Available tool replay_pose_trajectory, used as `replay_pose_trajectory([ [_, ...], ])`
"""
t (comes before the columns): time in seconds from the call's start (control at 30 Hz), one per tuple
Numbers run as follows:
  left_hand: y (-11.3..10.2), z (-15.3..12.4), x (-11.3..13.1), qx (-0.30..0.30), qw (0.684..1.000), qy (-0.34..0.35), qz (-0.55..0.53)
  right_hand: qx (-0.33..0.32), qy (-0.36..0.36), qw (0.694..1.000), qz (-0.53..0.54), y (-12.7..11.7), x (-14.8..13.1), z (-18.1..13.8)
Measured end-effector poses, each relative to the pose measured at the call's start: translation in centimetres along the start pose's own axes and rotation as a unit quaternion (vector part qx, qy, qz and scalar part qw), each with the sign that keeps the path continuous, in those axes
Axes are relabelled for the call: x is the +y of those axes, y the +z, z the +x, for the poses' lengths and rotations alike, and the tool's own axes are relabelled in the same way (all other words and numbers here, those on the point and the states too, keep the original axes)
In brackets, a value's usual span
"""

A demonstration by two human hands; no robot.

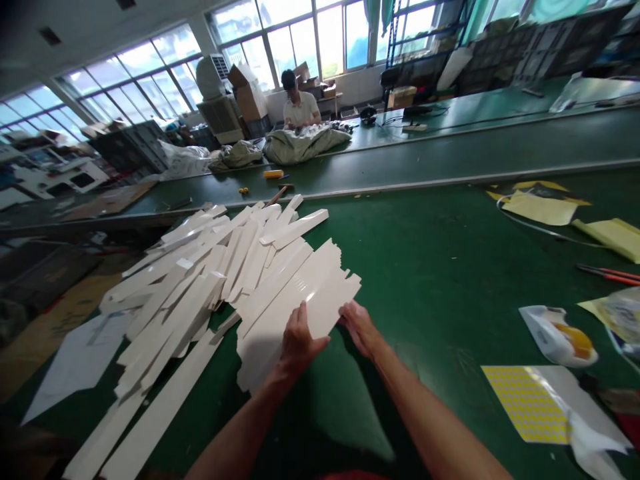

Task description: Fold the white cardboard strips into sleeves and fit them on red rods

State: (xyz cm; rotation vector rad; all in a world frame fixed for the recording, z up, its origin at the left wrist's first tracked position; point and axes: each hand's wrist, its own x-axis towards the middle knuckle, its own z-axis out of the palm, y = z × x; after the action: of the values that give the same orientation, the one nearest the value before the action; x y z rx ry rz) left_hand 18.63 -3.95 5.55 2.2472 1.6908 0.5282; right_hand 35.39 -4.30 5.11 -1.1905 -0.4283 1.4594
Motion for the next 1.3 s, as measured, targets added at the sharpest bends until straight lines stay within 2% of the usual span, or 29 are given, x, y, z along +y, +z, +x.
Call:
replay_pose_trajectory([
  [0.1,-0.4,-1.7,3.5,0.013,0.995,0.023,-0.096,-0.138,-0.031,0.984,0.106,0.0,-3.5,-1.7],
  [0.17,-0.5,-2.6,5.8,0.032,0.992,0.022,-0.124,-0.176,-0.034,0.972,0.154,0.0,-5.3,-2.8],
  [0.3,-0.4,-3.2,9.6,0.079,0.986,0.035,-0.140,-0.109,-0.054,0.980,0.159,-0.1,-7.4,-4.3],
  [0.4,-0.2,-2.9,11.5,0.108,0.980,0.057,-0.160,-0.069,-0.074,0.985,0.139,-0.6,-9.1,-4.5],
  [0.47,-0.1,-2.4,12.2,0.111,0.973,0.065,-0.191,-0.067,-0.082,0.986,0.130,-1.1,-10.6,-4.3],
  [0.53,-0.6,-1.4,12.6,0.095,0.965,0.059,-0.238,-0.106,-0.100,0.983,0.115,-1.9,-12.0,-4.1],
  [0.63,-2.7,0.7,12.8,0.060,0.945,0.014,-0.322,-0.201,-0.122,0.971,0.053,-3.0,-11.9,-4.6],
  [0.73,-5.5,2.6,12.6,0.040,0.925,-0.039,-0.375,-0.271,-0.065,0.957,-0.079,-3.2,-8.0,-5.7],
  [0.77,-6.2,3.0,12.5,0.036,0.921,-0.047,-0.385,-0.268,-0.051,0.954,-0.127,-3.0,-6.2,-5.9],
  [0.83,-6.8,3.4,11.9,0.027,0.915,-0.047,-0.399,-0.200,-0.072,0.956,-0.204,-2.5,-2.9,-5.7],
  [0.9,-6.3,3.3,11.2,0.025,0.913,-0.040,-0.406,-0.131,-0.112,0.949,-0.264,-2.4,-1.2,-4.9],
  [0.93,-5.8,3.1,10.8,0.024,0.912,-0.038,-0.408,-0.120,-0.124,0.942,-0.286,-2.5,-1.1,-4.4],
  [1.0,-4.5,2.8,10.3,0.023,0.905,-0.048,-0.422,-0.150,-0.118,0.926,-0.327,-3.1,-2.5,-3.7],
  [1.07,-3.1,2.7,10.1,0.027,0.888,-0.064,-0.454,-0.169,-0.094,0.917,-0.349,-3.7,-5.6,-4.1],
  [1.13,-2.0,2.8,10.3,0.051,0.874,-0.075,-0.477,-0.112,-0.118,0.928,-0.335,-3.8,-9.1,-5.7],
  [1.17,-1.5,2.8,10.5,0.063,0.871,-0.073,-0.481,-0.066,-0.164,0.933,-0.312,-3.4,-10.8,-6.9],
  [1.2,-1.0,2.9,10.8,0.075,0.873,-0.066,-0.478,-0.018,-0.231,0.926,-0.297,-2.8,-12.2,-8.1],
  [1.23,-0.4,2.8,11.0,0.089,0.879,-0.055,-0.465,0.021,-0.307,0.903,-0.300,-1.9,-13.3,-9.4],
  [1.3,0.9,2.6,11.5,0.119,0.900,-0.013,-0.419,0.077,-0.439,0.814,-0.371,0.2,-14.7,-11.3],
])
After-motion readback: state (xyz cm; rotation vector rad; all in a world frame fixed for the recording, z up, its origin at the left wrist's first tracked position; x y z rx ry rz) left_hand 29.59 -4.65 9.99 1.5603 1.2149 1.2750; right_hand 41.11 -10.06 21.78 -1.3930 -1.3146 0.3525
